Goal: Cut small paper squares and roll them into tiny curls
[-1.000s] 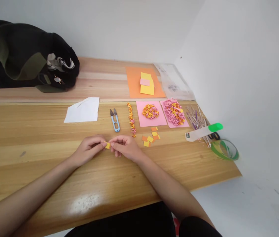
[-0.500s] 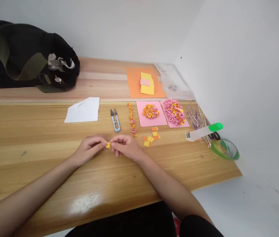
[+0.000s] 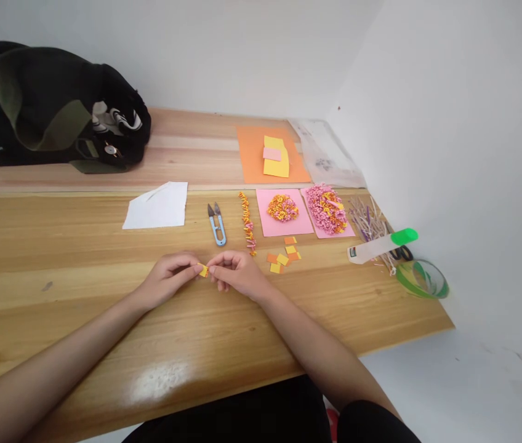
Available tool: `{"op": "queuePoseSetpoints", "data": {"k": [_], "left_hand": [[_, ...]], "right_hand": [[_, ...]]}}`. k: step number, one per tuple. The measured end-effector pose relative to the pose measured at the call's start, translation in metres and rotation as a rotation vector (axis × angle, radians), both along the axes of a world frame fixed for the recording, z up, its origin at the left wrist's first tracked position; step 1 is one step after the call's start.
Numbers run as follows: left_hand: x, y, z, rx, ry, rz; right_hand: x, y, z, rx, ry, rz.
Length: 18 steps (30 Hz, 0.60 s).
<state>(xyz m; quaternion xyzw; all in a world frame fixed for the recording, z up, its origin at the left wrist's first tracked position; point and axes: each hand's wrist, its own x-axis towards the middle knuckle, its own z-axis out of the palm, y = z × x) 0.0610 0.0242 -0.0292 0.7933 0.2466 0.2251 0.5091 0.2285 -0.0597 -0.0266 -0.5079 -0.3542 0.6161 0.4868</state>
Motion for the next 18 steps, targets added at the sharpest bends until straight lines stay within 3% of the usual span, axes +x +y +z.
{"op": "queuePoseSetpoints", "data": {"k": [18], "left_hand": [[0.0008, -0.002, 0.0, -0.09, 0.029, 0.013]], "right_hand": [[-0.0013, -0.0004, 0.0003, -0.006, -0.033, -0.01]]}}
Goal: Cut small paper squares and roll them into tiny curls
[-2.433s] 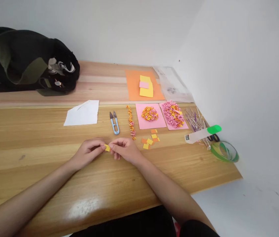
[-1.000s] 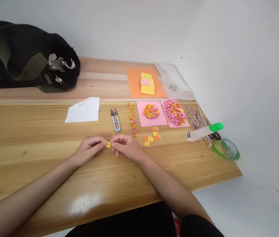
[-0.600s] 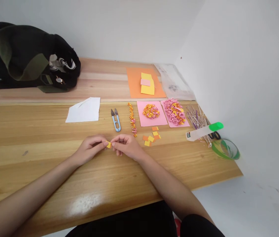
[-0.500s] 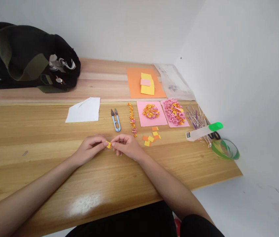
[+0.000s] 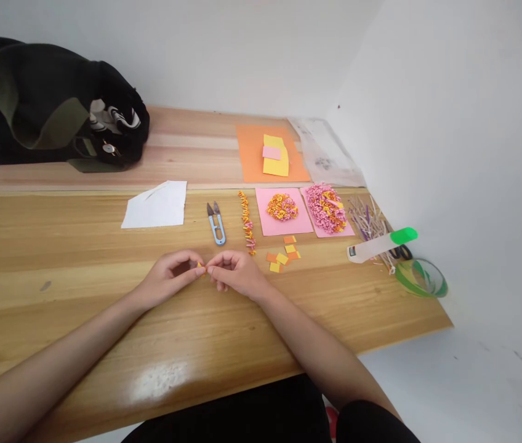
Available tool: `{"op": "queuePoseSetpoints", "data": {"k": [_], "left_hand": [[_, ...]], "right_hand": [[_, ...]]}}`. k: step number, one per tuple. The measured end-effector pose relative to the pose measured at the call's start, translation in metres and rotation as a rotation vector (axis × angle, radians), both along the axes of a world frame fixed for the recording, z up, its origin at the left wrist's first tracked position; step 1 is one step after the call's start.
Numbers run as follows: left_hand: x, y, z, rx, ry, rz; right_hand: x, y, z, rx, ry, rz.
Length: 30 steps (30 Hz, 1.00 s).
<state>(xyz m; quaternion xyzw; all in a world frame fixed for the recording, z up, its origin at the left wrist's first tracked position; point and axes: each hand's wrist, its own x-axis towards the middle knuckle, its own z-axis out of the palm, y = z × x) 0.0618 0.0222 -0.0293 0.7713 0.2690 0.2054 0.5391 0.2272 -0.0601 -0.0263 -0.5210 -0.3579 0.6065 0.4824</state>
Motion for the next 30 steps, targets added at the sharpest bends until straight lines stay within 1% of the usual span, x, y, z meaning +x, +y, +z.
{"op": "queuePoseSetpoints", "data": {"k": [7, 19, 30], "left_hand": [[-0.0004, -0.0003, -0.0002, 0.022, 0.0, 0.001], [-0.0002, -0.0001, -0.0004, -0.001, -0.015, -0.002], [-0.0005, 0.0022, 0.0025, -0.023, -0.05, -0.005]], "right_hand": [[0.0002, -0.0003, -0.0022, 0.011, -0.004, -0.002], [-0.0003, -0.0006, -0.0019, 0.007, -0.015, 0.009], [-0.0009, -0.0007, -0.0007, -0.006, -0.016, 0.003]]}}
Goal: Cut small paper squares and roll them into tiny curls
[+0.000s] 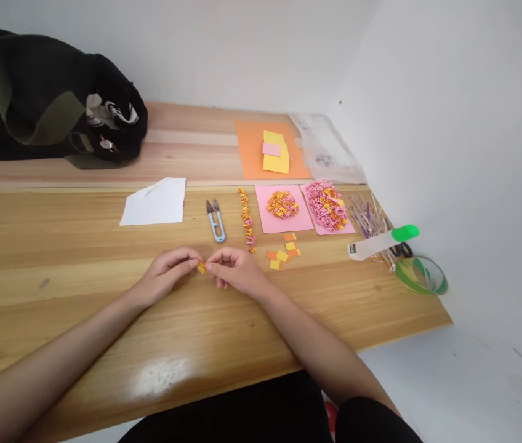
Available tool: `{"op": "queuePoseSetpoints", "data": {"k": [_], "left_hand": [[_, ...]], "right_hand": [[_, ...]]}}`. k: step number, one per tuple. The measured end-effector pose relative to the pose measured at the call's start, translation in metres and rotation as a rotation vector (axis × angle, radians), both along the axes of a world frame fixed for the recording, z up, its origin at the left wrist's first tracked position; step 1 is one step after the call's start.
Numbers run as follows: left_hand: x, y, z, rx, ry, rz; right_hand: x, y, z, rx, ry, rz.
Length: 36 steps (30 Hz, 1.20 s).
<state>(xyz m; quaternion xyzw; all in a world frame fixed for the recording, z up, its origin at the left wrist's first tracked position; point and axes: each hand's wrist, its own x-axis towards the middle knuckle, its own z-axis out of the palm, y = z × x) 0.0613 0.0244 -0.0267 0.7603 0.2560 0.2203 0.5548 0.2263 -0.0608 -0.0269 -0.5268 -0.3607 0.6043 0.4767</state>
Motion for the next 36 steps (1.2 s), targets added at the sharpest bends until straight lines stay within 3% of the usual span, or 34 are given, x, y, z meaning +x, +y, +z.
{"op": "queuePoseSetpoints", "data": {"k": [36], "left_hand": [[-0.0002, -0.0005, -0.0016, 0.063, 0.026, 0.0]], "right_hand": [[0.0011, -0.0008, -0.0006, 0.015, -0.003, 0.035]]}}
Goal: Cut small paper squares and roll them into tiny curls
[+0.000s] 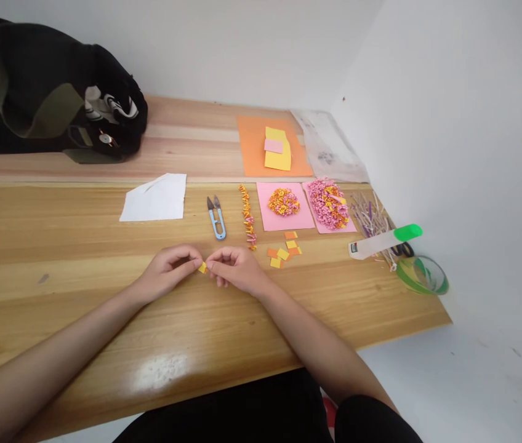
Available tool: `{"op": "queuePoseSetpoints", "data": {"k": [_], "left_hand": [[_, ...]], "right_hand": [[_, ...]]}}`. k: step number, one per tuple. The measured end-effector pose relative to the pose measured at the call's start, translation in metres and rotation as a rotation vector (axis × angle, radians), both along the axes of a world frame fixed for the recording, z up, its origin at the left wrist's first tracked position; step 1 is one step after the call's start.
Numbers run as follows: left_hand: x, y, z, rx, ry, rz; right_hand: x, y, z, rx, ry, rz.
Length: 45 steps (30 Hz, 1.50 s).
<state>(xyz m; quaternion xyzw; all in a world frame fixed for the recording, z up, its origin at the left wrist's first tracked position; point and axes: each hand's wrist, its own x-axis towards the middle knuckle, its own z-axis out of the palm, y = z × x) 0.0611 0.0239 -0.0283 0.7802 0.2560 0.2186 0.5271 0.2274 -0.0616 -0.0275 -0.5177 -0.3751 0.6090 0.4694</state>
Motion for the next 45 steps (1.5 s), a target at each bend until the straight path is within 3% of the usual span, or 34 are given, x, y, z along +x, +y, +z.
{"op": "queuePoseSetpoints", "data": {"k": [14, 45], "left_hand": [[-0.0001, 0.0007, 0.0002, 0.062, 0.032, -0.026], [0.0018, -0.0001, 0.0018, 0.007, 0.015, -0.025]], "right_hand": [[-0.001, -0.0004, -0.0007, 0.028, -0.069, 0.036], [0.0042, -0.0015, -0.0006, 0.022, -0.031, 0.094]]}}
